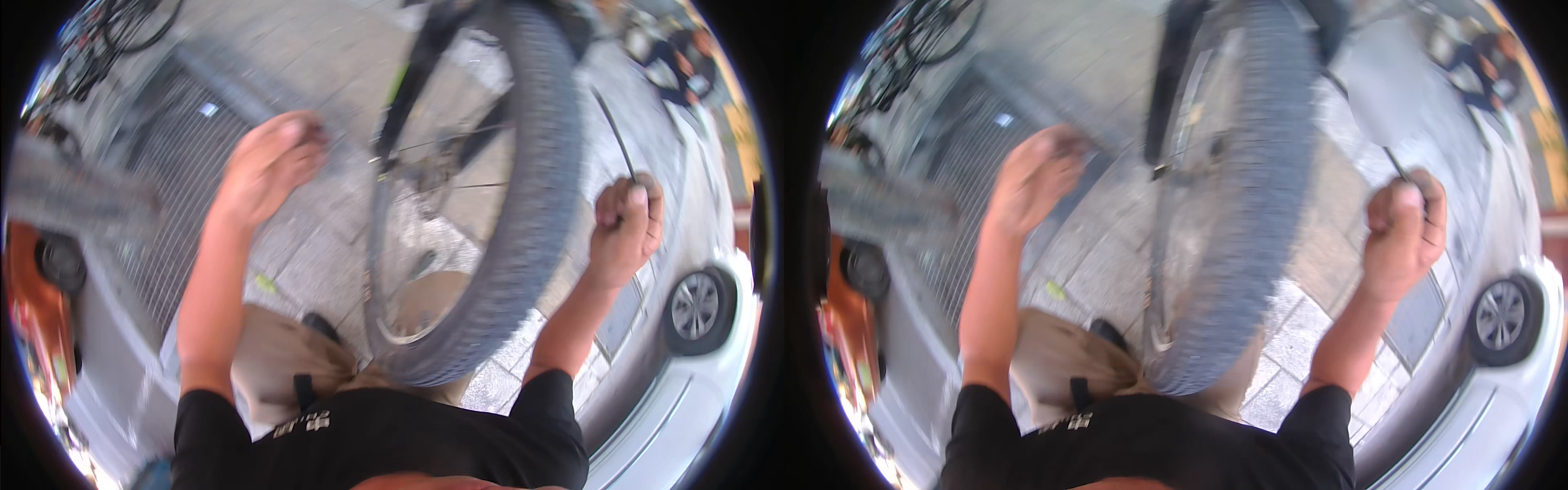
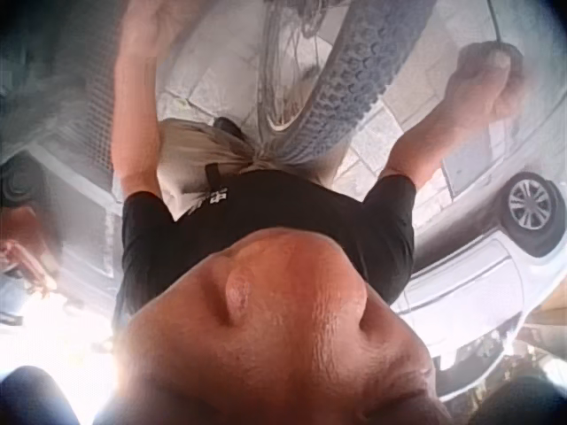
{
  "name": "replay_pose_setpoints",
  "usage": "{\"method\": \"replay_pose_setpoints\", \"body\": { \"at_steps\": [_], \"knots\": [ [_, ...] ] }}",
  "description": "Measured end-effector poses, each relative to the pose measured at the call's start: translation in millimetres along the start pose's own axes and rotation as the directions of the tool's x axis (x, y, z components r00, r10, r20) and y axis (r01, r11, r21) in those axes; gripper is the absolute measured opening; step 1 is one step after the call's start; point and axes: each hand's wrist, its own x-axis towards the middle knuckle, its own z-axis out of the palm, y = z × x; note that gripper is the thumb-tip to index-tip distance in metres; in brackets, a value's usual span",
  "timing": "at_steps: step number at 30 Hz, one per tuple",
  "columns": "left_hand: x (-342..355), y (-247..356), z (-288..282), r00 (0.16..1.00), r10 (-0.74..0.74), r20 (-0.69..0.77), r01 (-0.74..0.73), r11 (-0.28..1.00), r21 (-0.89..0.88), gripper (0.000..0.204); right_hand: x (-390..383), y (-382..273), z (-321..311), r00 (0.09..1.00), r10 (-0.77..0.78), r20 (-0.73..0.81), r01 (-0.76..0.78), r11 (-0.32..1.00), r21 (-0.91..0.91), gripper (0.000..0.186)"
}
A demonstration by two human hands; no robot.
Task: The person removes a bicycle front wheel, detaches the tire from the rim, and removes the inner tube. The person then inspects the tire and tube, and reassembles the tire and tube onto the rim. The person does not complete the reinstallation of the wheel onto the bicycle.
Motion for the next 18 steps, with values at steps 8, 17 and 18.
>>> {"method": "replay_pose_setpoints", "body": {
  "at_steps": [8, 17, 18],
  "knots": [
    [-17, 70, 155, 0.970, 0.235, 0.057, -0.230, 0.970, -0.079, 0.049, 44, -76, 137, 0.768, -0.524, 0.369, 0.639, 0.580, -0.505, 0.021],
    [-10, 67, 164, 0.964, 0.259, 0.064, -0.253, 0.964, -0.083, 0.040, 51, -79, 167, 0.640, -0.426, 0.640, 0.748, 0.537, -0.391, 0.040],
    [-15, 72, 164, 0.961, 0.274, -0.029, -0.273, 0.961, 0.044, 0.040, 52, -75, 165, 0.627, -0.439, 0.644, 0.755, 0.546, -0.363, 0.044]
  ]
}}
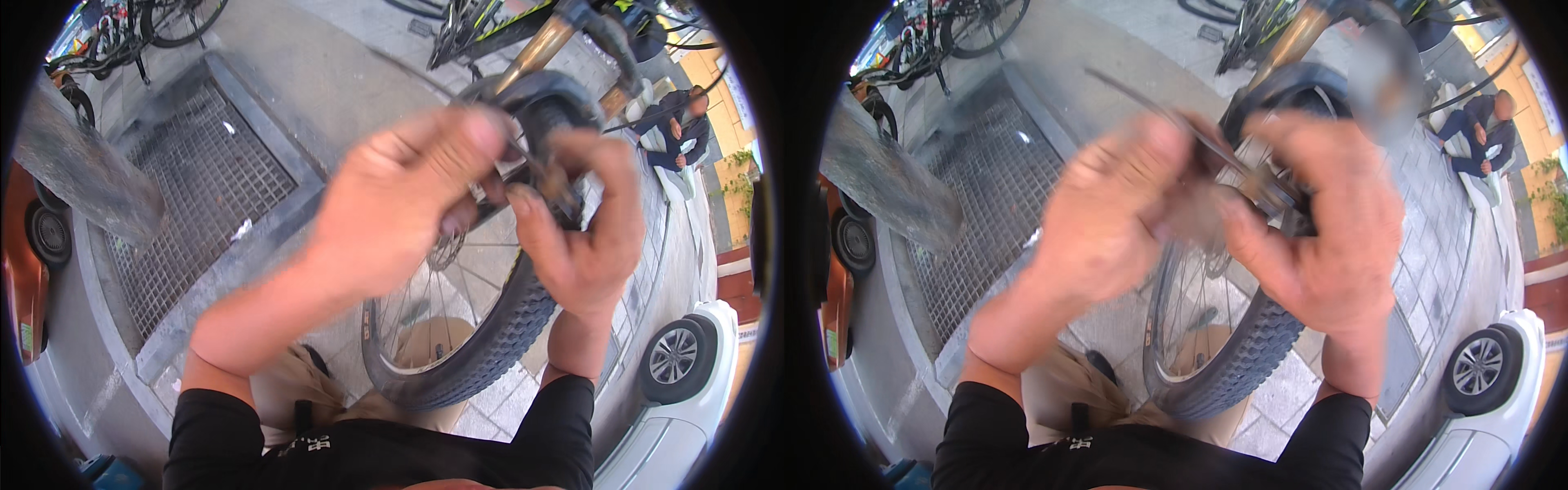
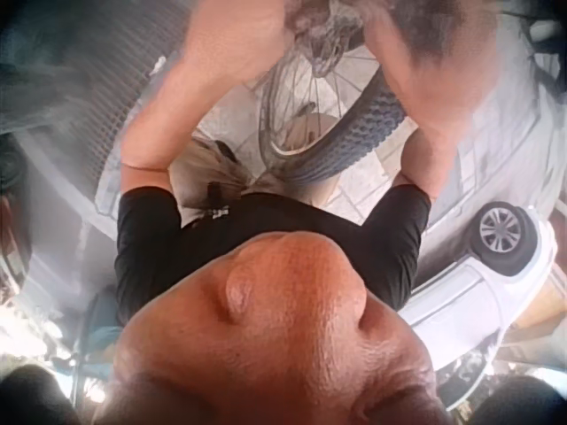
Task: The person removes a bicycle front wheel, detaches the tire from the rim, and removes the inner tube. The person then inspects the tire and tube, and reassembles the tire and tube onto the rim. The person does not complete the reinstallation of the wheel onto the bicycle.
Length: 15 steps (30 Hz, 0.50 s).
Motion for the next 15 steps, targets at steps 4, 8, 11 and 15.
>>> {"method": "replay_pose_setpoints", "body": {
  "at_steps": [4, 8, 11, 15],
  "knots": [
    [4, -8, -90, 0.960, 0.217, -0.176, -0.179, 0.961, 0.210, 0.034, -20, 22, -2, 0.994, 0.013, -0.108, 0.011, 0.976, 0.215, 0.060],
    [-56, -79, -226, 0.949, -0.050, -0.312, 0.249, 0.726, 0.641, 0.033, -31, 3, -8, 0.923, 0.378, -0.070, -0.364, 0.918, 0.155, 0.037],
    [-146, -186, -330, 0.873, -0.367, -0.320, 0.452, 0.362, 0.815, 0.027, -31, -1, -6, 0.872, 0.484, -0.071, -0.470, 0.869, 0.155, 0.030],
    [-267, -297, -415, 0.844, -0.368, -0.391, 0.401, -0.053, 0.914, 0.021, -26, 2, -6, 0.850, 0.523, -0.060, -0.520, 0.852, 0.058, 0.029]
  ]
}}
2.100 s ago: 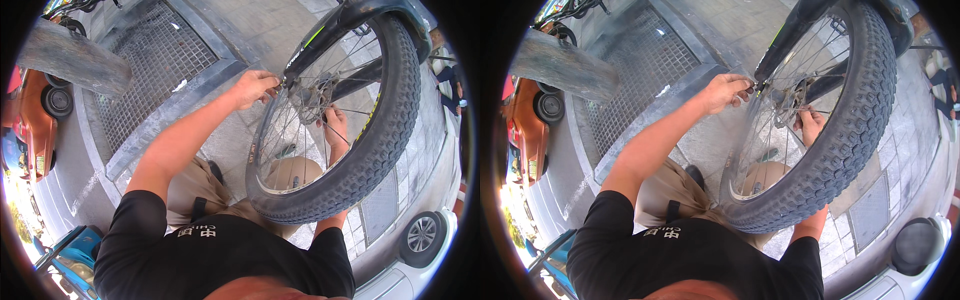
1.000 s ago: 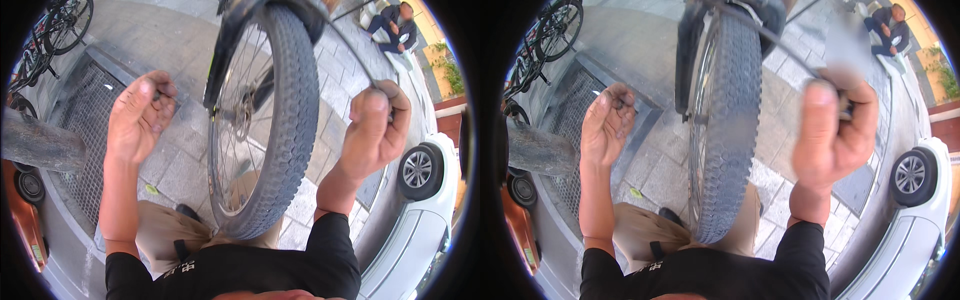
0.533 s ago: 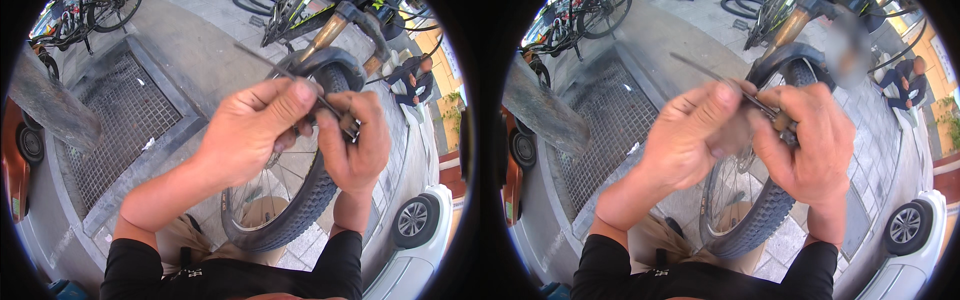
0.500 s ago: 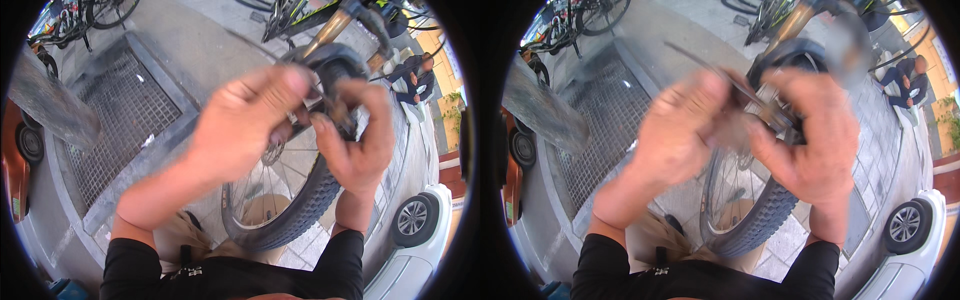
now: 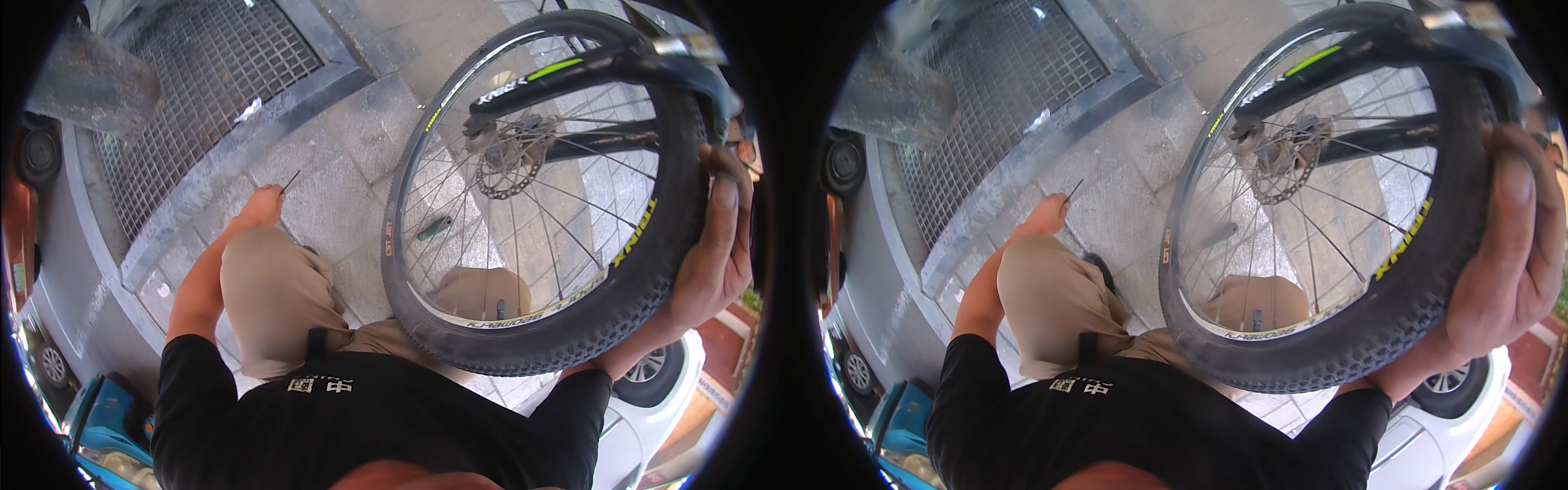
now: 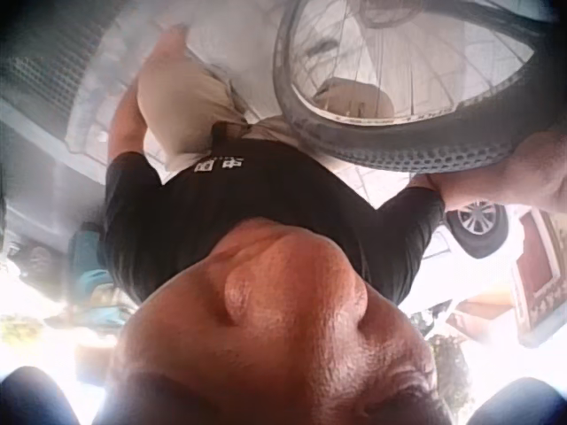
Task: The person removes a bicycle front wheel, detaches the tire from the rim, and removes the inner tube. The person then inspects the tire and tube, and reassembles the tire and tube onto the rim. The person does not complete the reinstallation of the wheel onto the bicycle.
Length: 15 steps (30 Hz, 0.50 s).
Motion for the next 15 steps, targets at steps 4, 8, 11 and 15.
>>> {"method": "replay_pose_setpoints", "body": {
  "at_steps": [4, 8, 11, 15],
  "knots": [
    [-13, -5, 30, 0.987, -0.115, -0.113, 0.118, 0.993, 0.025, 0.022, 7, 16, -25, 0.992, -0.017, 0.122, 0.032, 0.992, -0.121, 0.034],
    [-14, -9, 35, 0.971, -0.187, -0.147, 0.194, 0.980, 0.037, 0.029, 8, 5, -18, 0.990, -0.002, 0.143, 0.024, 0.988, -0.152, 0.037],
    [-22, 4, 20, 0.956, -0.204, -0.212, 0.204, 0.979, -0.024, 0.037, 7, 5, -19, 0.988, 0.002, 0.156, 0.023, 0.987, -0.160, 0.038],
    [-24, 20, -6, 0.967, -0.175, -0.186, 0.167, 0.984, -0.059, 0.037, 5, 5, -15, 0.995, 0.007, 0.103, 0.003, 0.995, -0.095, 0.038]
  ]
}}
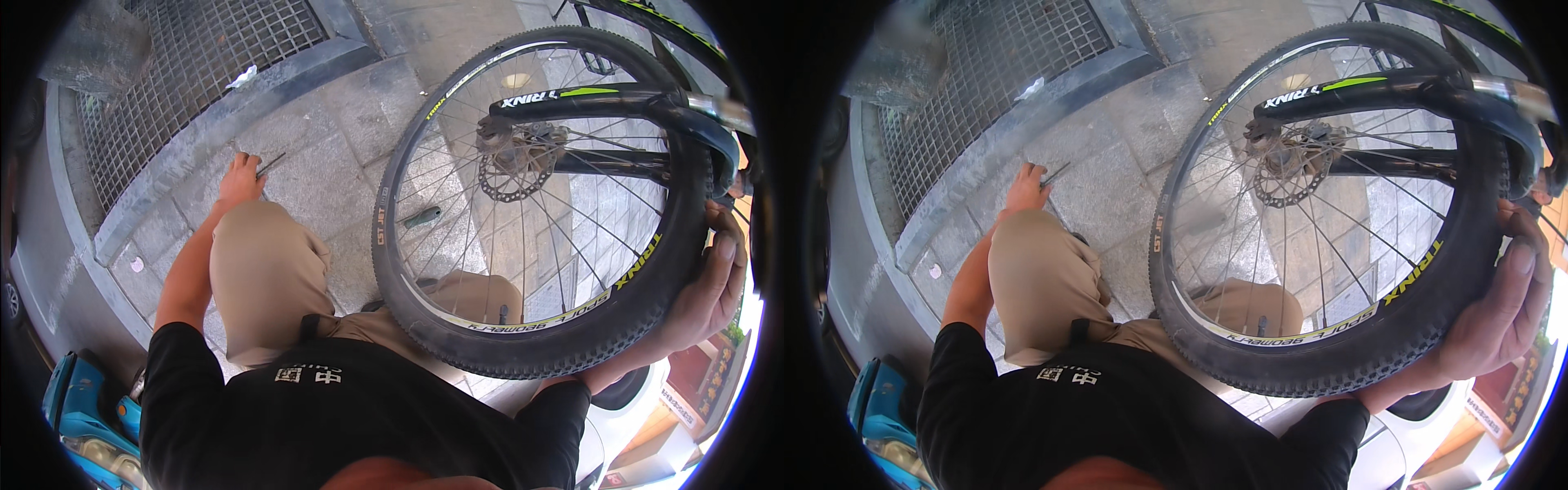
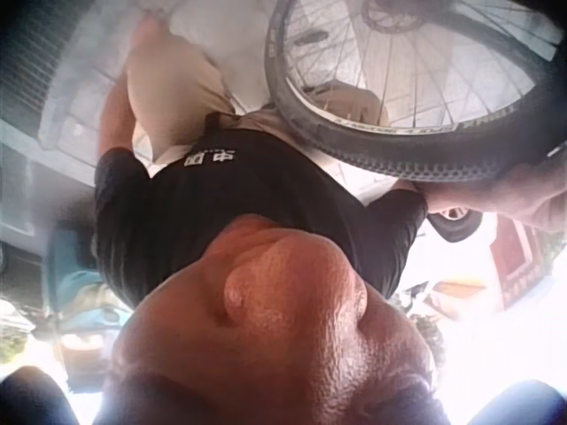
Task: The person removes a bicycle front wheel, detaches the tire from the rim, and removes the inner tube. The person then inspects the tire and tube, and reassembles the tire and tube onto the rim. The person does not complete the reinstallation of the wheel onto the bicycle.
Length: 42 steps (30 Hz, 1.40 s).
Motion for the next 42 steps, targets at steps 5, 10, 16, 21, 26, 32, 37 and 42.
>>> {"method": "replay_pose_setpoints", "body": {
  "at_steps": [5, 10, 16, 21, 26, 32, 37, 42],
  "knots": [
    [56, 61, -67, 0.962, 0.220, 0.160, -0.157, 0.929, -0.334, 0.028, -3, -9, 18, 0.960, 0.173, -0.220, -0.159, 0.984, 0.078, 0.035],
    [88, 219, -143, 0.810, 0.546, 0.215, -0.390, 0.775, -0.497, 0.041, 3, -3, 13, 0.955, 0.216, -0.202, -0.210, 0.976, 0.053, 0.032],
    [112, 296, -155, 0.765, 0.635, 0.108, -0.446, 0.643, -0.622, 0.040, 7, 15, -2, 0.953, 0.286, -0.098, -0.272, 0.953, 0.130, 0.037],
    [116, 309, -156, 0.789, 0.610, 0.074, -0.352, 0.547, -0.760, 0.048, 10, 29, -14, 0.939, 0.345, 0.003, -0.341, 0.928, 0.147, 0.039],
    [106, 356, -168, 0.756, 0.635, -0.163, -0.440, 0.307, -0.844, 0.056, 4, 30, -22, 0.938, 0.346, 0.003, -0.343, 0.929, 0.137, 0.043],
    [91, 438, -168, 0.730, 0.593, -0.341, -0.539, 0.193, -0.820, 0.064, -44, 13, -9, 0.859, 0.471, 0.203, -0.511, 0.755, 0.410, 0.077],
    [70, 461, -152, 0.862, 0.468, -0.195, -0.461, 0.563, -0.686, 0.054, -62, -20, -21, 0.704, 0.630, 0.328, -0.710, 0.641, 0.291, 0.085],
    [77, 478, -165, 0.907, 0.397, -0.142, -0.372, 0.595, -0.712, 0.036, -53, -42, -25, 0.578, 0.754, 0.311, -0.807, 0.585, 0.081, 0.091]
  ]
}}
